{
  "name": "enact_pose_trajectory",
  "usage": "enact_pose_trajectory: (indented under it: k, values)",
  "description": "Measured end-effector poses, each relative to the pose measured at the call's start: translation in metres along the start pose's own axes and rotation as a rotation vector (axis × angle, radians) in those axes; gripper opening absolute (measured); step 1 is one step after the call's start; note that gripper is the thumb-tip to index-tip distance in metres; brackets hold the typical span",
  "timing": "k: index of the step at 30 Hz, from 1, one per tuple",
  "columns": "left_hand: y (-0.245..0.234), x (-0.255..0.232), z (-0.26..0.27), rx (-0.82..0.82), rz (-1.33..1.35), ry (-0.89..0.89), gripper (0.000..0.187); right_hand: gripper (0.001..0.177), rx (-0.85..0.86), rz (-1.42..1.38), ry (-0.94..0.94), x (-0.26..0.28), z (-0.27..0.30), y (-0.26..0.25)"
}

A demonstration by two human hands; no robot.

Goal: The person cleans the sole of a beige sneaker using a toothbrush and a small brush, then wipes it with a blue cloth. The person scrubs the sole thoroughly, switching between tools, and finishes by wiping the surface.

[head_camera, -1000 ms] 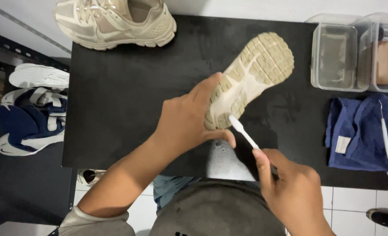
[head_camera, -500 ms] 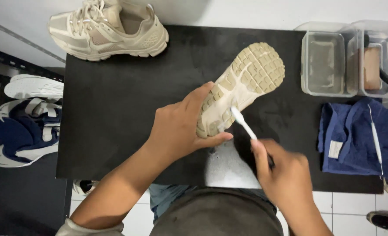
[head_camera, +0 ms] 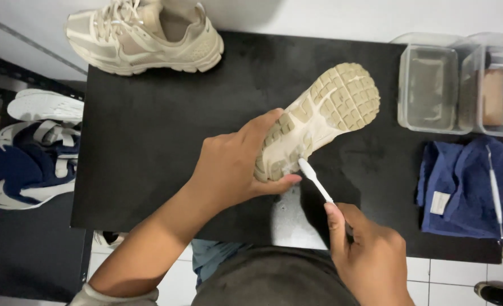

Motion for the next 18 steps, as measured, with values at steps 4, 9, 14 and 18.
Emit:
enact_pose_trajectory:
  k: [4,9,14,18]
  values:
    - [0.004,-0.005,0.003,0.034,-0.001,0.004,0.096,0.023,-0.074,0.093,-0.053,0.009,-0.006,0.010]
    - [0.005,-0.001,0.004,-0.004,-0.011,-0.011,0.094,0.027,-0.146,0.180,-0.086,0.018,-0.009,0.013]
    - [0.005,0.001,0.003,0.054,0.024,-0.017,0.097,0.027,-0.089,0.178,-0.050,0.009,-0.005,0.012]
    - [0.003,0.005,0.003,0.119,0.050,0.054,0.098,0.033,-0.107,0.072,-0.054,0.017,-0.037,0.008]
Point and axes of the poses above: each hand's wrist, its own z-axis away from the middle knuckle, its own y-axis out of the palm, x = y × z, the point moved 3 cm from there along -z, towards the middle knuckle
